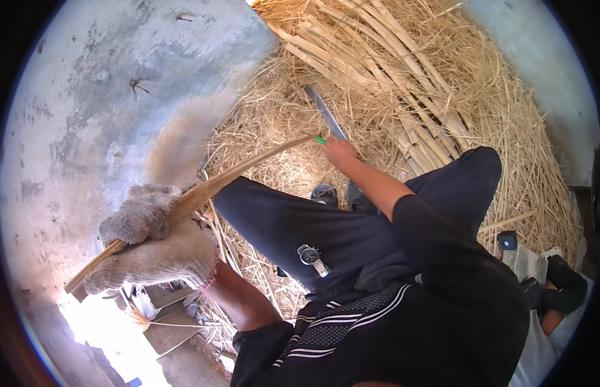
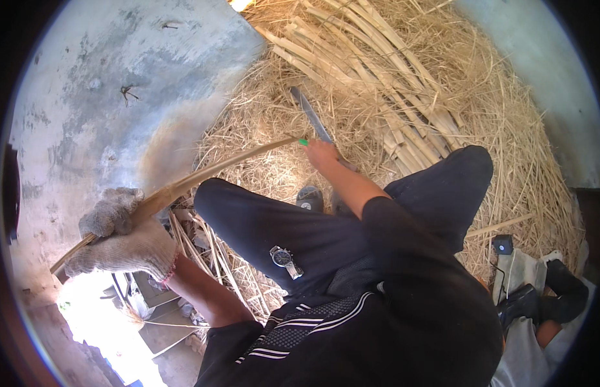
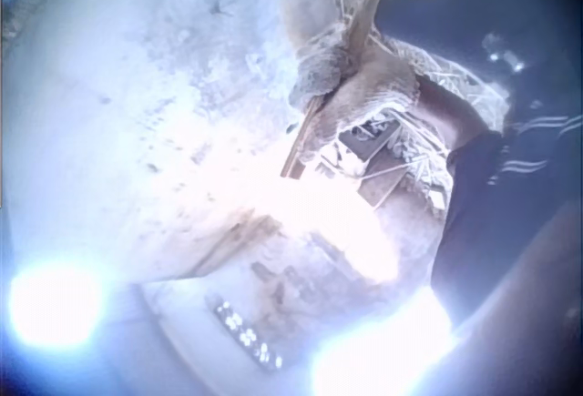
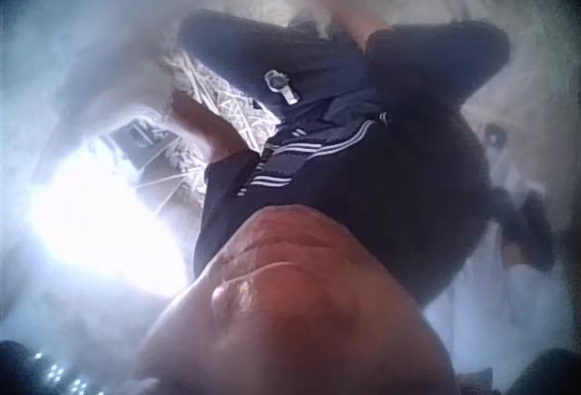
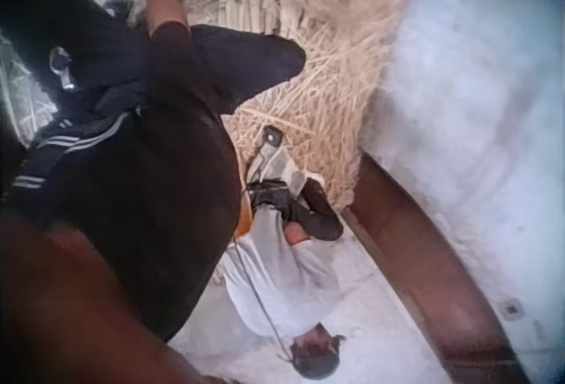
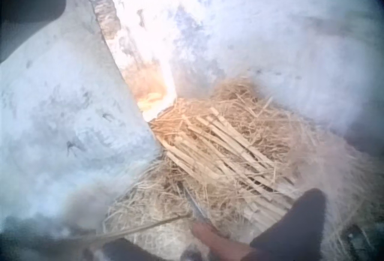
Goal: The person sits cross-legged on a floor covered with straw and bamboo debris. They hold a long bamboo strip in their left hand and use a green-handled knife in their right hand to split the strip lengthwise into thinner slivers. The person repeatedly peels and separates the bamboo layers, dropping the finished pieces onto the pile below.
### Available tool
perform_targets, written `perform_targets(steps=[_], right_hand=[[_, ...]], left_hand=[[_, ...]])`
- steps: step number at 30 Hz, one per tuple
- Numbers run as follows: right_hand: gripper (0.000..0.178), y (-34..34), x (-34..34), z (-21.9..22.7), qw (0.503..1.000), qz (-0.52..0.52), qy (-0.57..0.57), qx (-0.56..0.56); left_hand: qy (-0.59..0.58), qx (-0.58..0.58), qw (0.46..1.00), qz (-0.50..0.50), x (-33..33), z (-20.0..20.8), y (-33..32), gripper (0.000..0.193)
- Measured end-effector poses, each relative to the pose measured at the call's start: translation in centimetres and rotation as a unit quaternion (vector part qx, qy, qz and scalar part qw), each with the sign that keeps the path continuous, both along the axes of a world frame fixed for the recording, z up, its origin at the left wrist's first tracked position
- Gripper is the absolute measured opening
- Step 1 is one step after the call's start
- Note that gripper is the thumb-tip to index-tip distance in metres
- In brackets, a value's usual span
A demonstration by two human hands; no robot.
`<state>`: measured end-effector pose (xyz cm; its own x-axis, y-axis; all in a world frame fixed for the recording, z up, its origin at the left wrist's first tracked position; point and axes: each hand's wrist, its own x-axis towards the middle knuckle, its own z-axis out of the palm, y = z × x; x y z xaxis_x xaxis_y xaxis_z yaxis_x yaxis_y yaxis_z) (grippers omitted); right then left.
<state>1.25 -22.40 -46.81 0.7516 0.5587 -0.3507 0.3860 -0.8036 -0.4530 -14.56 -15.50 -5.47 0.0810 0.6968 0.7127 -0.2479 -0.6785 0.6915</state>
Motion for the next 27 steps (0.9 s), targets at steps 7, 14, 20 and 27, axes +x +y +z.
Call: perform_targets(steps=[7, 14, 20, 27], right_hand=[[0.035, -2.6, 2.2, 1.2, 0.993, 0.031, 0.082, -0.08], [0.039, -3.2, -4.5, 19.4, 0.956, 0.099, 0.124, 0.246], [0.032, -6.5, -11.8, 32.5, 0.886, 0.154, 0.129, 0.417], [0.03, -5.2, -12.4, 30.0, 0.916, 0.088, 0.104, 0.377]], left_hand=[[-0.037, -0.021, 0.997, -0.069, -2.1, -0.2, 1.9, 0.072], [-0.078, -0.032, 0.931, -0.356, -3.9, -1.0, 4.6, 0.074], [-0.064, 0.01, 0.882, -0.467, -2.7, -0.5, 4.3, 0.074], [-0.059, 0.032, 0.858, -0.509, -2.2, -0.7, 3.7, 0.075]])
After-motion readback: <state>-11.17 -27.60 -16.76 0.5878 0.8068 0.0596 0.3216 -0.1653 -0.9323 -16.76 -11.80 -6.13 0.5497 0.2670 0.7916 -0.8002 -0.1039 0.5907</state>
